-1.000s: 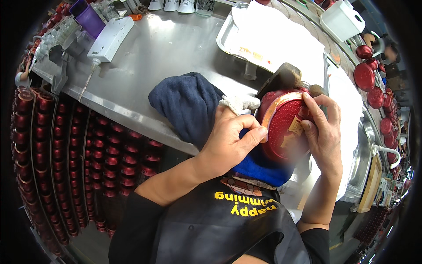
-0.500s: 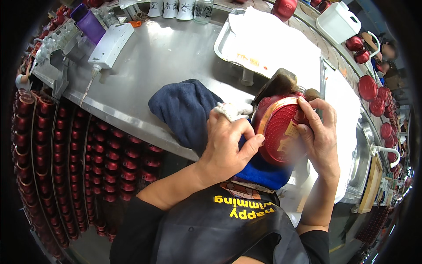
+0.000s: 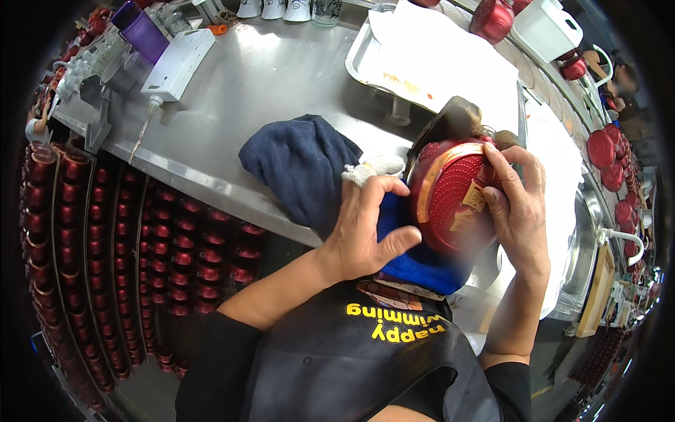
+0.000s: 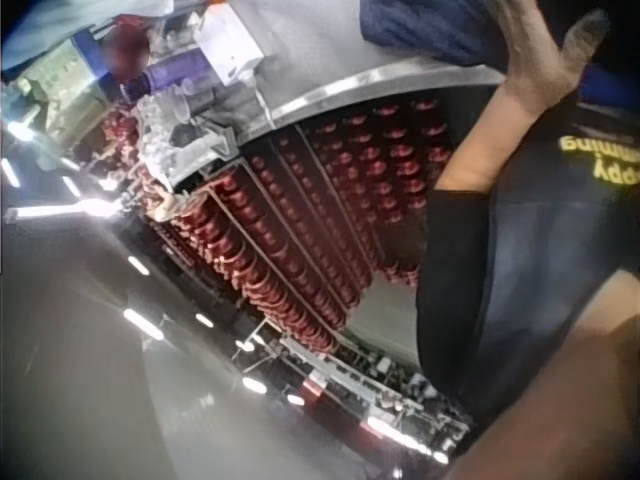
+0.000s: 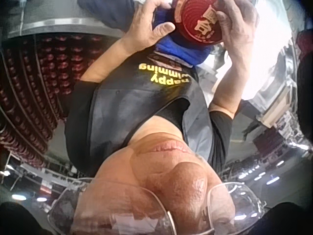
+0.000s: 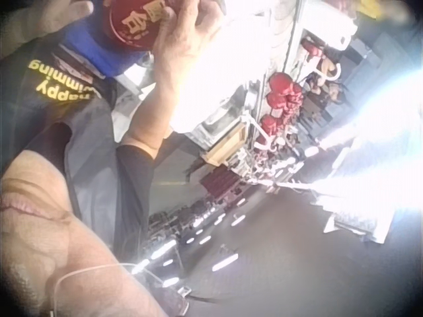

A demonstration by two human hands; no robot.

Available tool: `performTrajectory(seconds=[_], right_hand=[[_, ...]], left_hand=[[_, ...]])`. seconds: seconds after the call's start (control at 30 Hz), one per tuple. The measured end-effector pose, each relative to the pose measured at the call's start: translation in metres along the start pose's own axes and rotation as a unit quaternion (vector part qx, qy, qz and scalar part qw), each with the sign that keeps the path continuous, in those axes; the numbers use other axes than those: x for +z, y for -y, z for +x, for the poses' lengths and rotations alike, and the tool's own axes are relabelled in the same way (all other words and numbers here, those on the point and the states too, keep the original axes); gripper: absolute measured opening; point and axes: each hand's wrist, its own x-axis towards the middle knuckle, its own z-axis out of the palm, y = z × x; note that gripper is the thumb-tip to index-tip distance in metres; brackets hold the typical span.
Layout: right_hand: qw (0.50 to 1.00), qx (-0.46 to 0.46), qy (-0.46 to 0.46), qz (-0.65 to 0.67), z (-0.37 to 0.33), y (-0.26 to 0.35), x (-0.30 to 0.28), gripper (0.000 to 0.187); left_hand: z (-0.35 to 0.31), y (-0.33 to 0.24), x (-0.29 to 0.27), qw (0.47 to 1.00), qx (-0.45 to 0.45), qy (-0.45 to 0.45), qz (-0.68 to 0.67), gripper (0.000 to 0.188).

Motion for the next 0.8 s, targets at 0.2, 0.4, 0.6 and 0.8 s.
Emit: performTrajectory(seconds=[0.2, 0.4, 0.6, 0.8], right_hand=[[1.0, 0.008, 0.007, 0.005, 0.001, 0.001, -0.001, 0.051], [1.0, 0.007, 0.008, -0.007, 0.0, 0.002, -0.002, 0.048], [1.0, 0.013, 0.007, 0.004, 0.0, 0.003, -0.002, 0.048], [1.0, 0.017, 0.005, 0.008, 0.0, 0.003, -0.001, 0.049]], left_hand=[[0.018, 0.003, 0.011, 0.992, -0.087, -0.005, -0.094, 0.046], [0.032, 0.004, 0.01, 0.987, -0.115, 0.013, -0.115, 0.037], [0.032, 0.004, 0.007, 0.972, -0.159, 0.028, -0.171, 0.035], [0.018, 0.002, 0.011, 0.992, -0.094, -0.015, -0.077, 0.041]])
